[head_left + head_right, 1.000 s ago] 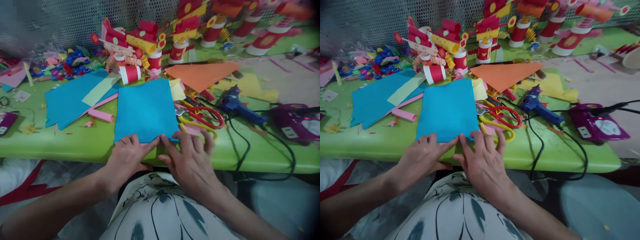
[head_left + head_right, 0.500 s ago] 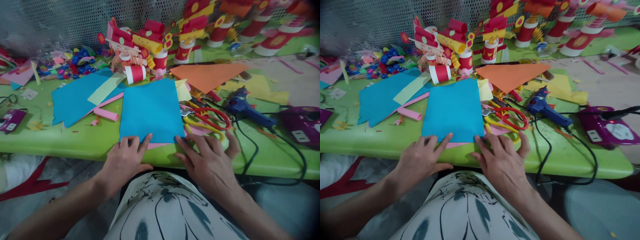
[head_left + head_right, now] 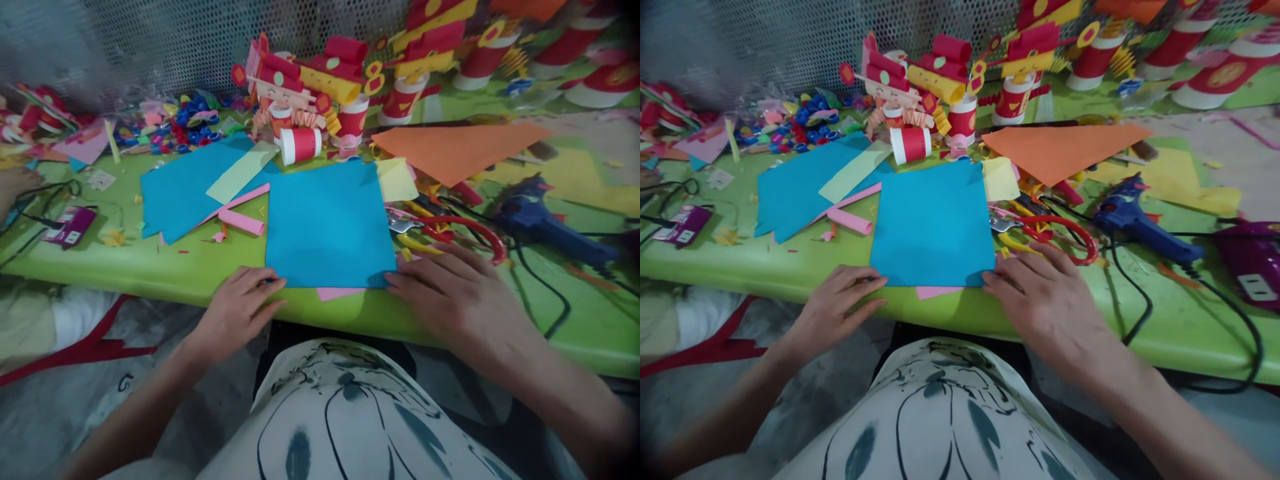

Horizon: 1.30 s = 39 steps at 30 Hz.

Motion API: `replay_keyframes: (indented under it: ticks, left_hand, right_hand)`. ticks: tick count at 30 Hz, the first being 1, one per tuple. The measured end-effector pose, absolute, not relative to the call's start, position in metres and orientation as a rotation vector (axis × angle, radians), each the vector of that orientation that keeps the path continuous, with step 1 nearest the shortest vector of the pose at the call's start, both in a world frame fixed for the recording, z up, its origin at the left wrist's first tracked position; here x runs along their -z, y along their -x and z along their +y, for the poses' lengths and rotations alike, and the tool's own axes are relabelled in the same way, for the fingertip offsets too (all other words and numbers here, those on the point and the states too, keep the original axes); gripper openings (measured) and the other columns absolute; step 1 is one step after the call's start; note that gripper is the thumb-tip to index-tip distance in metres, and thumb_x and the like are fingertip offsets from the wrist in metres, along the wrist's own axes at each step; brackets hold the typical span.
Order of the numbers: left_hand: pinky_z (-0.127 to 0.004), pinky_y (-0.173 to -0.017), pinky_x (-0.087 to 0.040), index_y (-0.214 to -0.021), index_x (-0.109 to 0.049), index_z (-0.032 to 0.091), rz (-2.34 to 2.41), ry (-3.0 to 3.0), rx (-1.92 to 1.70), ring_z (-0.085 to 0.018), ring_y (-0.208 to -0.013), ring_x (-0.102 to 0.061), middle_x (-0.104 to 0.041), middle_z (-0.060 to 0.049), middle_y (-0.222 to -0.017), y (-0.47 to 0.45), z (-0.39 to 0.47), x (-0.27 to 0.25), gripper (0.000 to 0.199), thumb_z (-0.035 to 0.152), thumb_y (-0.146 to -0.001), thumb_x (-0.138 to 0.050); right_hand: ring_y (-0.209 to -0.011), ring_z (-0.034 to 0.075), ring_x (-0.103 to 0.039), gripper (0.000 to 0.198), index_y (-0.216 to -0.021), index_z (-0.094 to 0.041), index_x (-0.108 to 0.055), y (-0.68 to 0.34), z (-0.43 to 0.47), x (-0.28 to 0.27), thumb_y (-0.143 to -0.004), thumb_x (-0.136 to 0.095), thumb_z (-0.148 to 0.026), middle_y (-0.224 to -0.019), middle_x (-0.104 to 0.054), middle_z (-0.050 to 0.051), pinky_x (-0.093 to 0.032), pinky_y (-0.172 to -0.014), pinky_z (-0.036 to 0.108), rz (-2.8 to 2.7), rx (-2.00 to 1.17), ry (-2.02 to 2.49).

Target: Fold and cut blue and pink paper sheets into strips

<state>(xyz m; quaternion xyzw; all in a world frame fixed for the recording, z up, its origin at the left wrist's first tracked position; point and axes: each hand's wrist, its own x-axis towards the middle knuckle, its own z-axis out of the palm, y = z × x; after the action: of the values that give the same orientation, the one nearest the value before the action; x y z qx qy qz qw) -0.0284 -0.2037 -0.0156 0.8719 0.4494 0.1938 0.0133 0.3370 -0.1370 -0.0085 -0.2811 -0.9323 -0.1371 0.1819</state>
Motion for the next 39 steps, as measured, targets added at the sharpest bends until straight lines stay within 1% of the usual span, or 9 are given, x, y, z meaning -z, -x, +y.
replay_keyframes:
  ticks: [4,8,12,17,21,24,28,34,39]
  left_hand:
    - [-0.04,-0.092,-0.061,-0.127,-0.075,0.017,1.407,-2.637,-0.629,-0.025,-0.109,-0.074,-0.079,-0.011,-0.121,0.03,-0.199,0.01,0.025,0.026,-0.115,-0.055]
    - [-0.037,-0.09,-0.06,-0.121,-0.078,0.019,1.445,-2.565,-0.672,-0.023,-0.106,-0.073,-0.079,-0.009,-0.115,0.028,-0.196,0.011,0.024,0.028,-0.114,-0.057]
    - [-0.036,-0.085,-0.057,-0.112,-0.078,0.017,1.497,-2.617,-0.708,-0.022,-0.099,-0.071,-0.078,-0.009,-0.108,0.028,-0.192,0.015,0.03,0.027,-0.116,-0.051]
    - [-0.037,-0.084,-0.052,-0.106,-0.074,0.018,1.516,-2.604,-0.595,-0.022,-0.095,-0.068,-0.077,-0.008,-0.104,0.024,-0.186,0.016,0.034,0.027,-0.118,-0.043]
    - [-0.038,-0.087,-0.048,-0.105,-0.069,0.019,1.58,-2.515,-0.503,-0.023,-0.096,-0.063,-0.074,-0.007,-0.103,0.02,-0.184,0.015,0.028,0.026,-0.117,-0.045]
    - [-0.039,-0.086,-0.045,-0.103,-0.067,0.02,1.638,-2.478,-0.462,-0.023,-0.094,-0.06,-0.072,-0.007,-0.101,0.017,-0.183,0.013,0.028,0.028,-0.117,-0.044]
    - [-0.039,-0.085,-0.044,-0.098,-0.065,0.021,1.696,-2.463,-0.473,-0.023,-0.092,-0.059,-0.071,-0.006,-0.098,0.013,-0.184,0.015,0.028,0.026,-0.116,-0.045]
    - [-0.04,-0.082,-0.042,-0.092,-0.064,0.022,1.843,-2.522,-0.691,-0.024,-0.089,-0.061,-0.072,-0.006,-0.093,0.004,-0.189,0.028,0.023,0.023,-0.111,-0.051]
    - [-0.042,-0.087,-0.042,-0.092,-0.066,0.023,1.855,-2.565,-0.82,-0.023,-0.087,-0.063,-0.075,-0.005,-0.091,0.002,-0.193,0.032,0.019,0.021,-0.107,-0.056]
  right_hand:
    - [-0.106,0.029,-0.065,0.021,-0.108,-0.013,-0.08,-0.334,-0.137,0.007,-0.102,-0.059,-0.013,-0.109,-0.081,0.014,-0.048,-0.11,0.049,-2.728,0.573,0.732]
    - [-0.099,0.025,-0.063,0.023,-0.101,-0.021,-0.078,-0.329,-0.135,0.009,-0.105,-0.056,-0.014,-0.105,-0.08,0.009,-0.042,-0.117,0.049,-2.715,0.577,0.928]
    - [-0.092,0.023,-0.059,0.023,-0.095,-0.022,-0.074,-0.327,-0.128,0.01,-0.104,-0.055,-0.013,-0.095,-0.077,0.007,-0.039,-0.113,0.046,-2.739,0.505,0.967]
    - [-0.086,0.022,-0.056,0.028,-0.088,-0.021,-0.072,-0.323,-0.122,0.007,-0.11,-0.058,-0.031,-0.084,-0.072,0.006,-0.036,-0.108,0.047,-2.709,0.498,0.98]
    - [-0.081,0.02,-0.055,0.034,-0.082,-0.022,-0.07,-0.321,-0.118,0.009,-0.111,-0.057,-0.032,-0.074,-0.068,0.002,-0.033,-0.11,0.047,-2.663,0.406,0.998]
    - [-0.081,0.019,-0.057,0.035,-0.08,-0.022,-0.071,-0.321,-0.117,0.014,-0.111,-0.056,-0.031,-0.076,-0.07,0.002,-0.032,-0.112,0.049,-2.602,0.415,1.04]
    - [-0.081,0.021,-0.06,0.038,-0.079,-0.022,-0.073,-0.319,-0.119,0.021,-0.111,-0.055,-0.033,-0.078,-0.072,0.004,-0.035,-0.108,0.05,-2.541,0.461,1.069]
    - [-0.082,0.023,-0.063,0.034,-0.082,-0.026,-0.075,-0.316,-0.124,0.031,-0.109,-0.056,-0.034,-0.082,-0.075,0.002,-0.035,-0.115,0.056,-2.393,0.363,1.145]
    - [-0.082,0.022,-0.063,0.031,-0.085,-0.027,-0.074,-0.316,-0.124,0.035,-0.109,-0.057,-0.034,-0.085,-0.076,0.0,-0.034,-0.117,0.053,-2.323,0.302,1.119]
